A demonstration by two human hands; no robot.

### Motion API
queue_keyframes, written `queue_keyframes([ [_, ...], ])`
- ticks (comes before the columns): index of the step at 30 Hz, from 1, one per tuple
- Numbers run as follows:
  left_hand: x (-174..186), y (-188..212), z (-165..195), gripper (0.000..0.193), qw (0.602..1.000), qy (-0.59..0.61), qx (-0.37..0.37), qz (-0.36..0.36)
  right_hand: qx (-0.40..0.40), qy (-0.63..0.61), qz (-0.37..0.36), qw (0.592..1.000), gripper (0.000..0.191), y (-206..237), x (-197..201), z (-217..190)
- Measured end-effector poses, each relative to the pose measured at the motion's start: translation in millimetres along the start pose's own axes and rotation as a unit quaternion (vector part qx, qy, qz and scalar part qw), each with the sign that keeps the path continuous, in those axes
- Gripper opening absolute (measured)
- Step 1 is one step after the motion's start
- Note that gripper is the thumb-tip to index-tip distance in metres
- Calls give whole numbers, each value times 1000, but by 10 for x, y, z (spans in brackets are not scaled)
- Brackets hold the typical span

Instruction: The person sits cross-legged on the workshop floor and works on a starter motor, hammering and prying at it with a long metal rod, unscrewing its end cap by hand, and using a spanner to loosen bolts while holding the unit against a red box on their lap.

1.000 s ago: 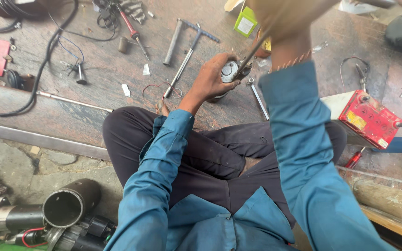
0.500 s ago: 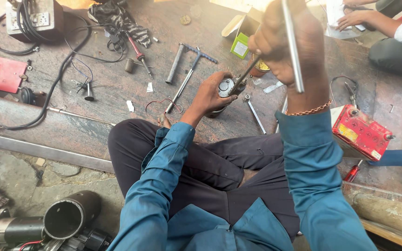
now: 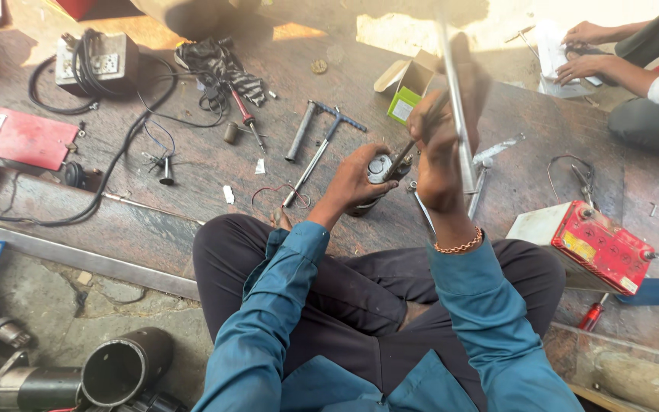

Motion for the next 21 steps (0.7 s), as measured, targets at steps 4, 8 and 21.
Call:
queue_keyframes([
  [4, 7, 4, 36, 66, 1000, 5, -1, -3, -132, -283, -104, 944, 61, -219, 218, 192],
  [8, -5, -2, 23, 65, 1000, -4, 12, -6, -223, -260, -139, 929, 66, -383, 375, 193],
  [21, -79, -4, -46, 68, 1000, 0, 6, 1, -62, -158, 13, 985, 66, -80, 256, 46],
])
Point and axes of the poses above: each hand's wrist, its own y-axis away from the middle knuckle, its own x-axis out of the back of the hand, z = x × y, the point moved 5 cm from there along -y, towards the middle knuckle, and after that the axes turned 1 degree about -y, right-handed, at the moved point
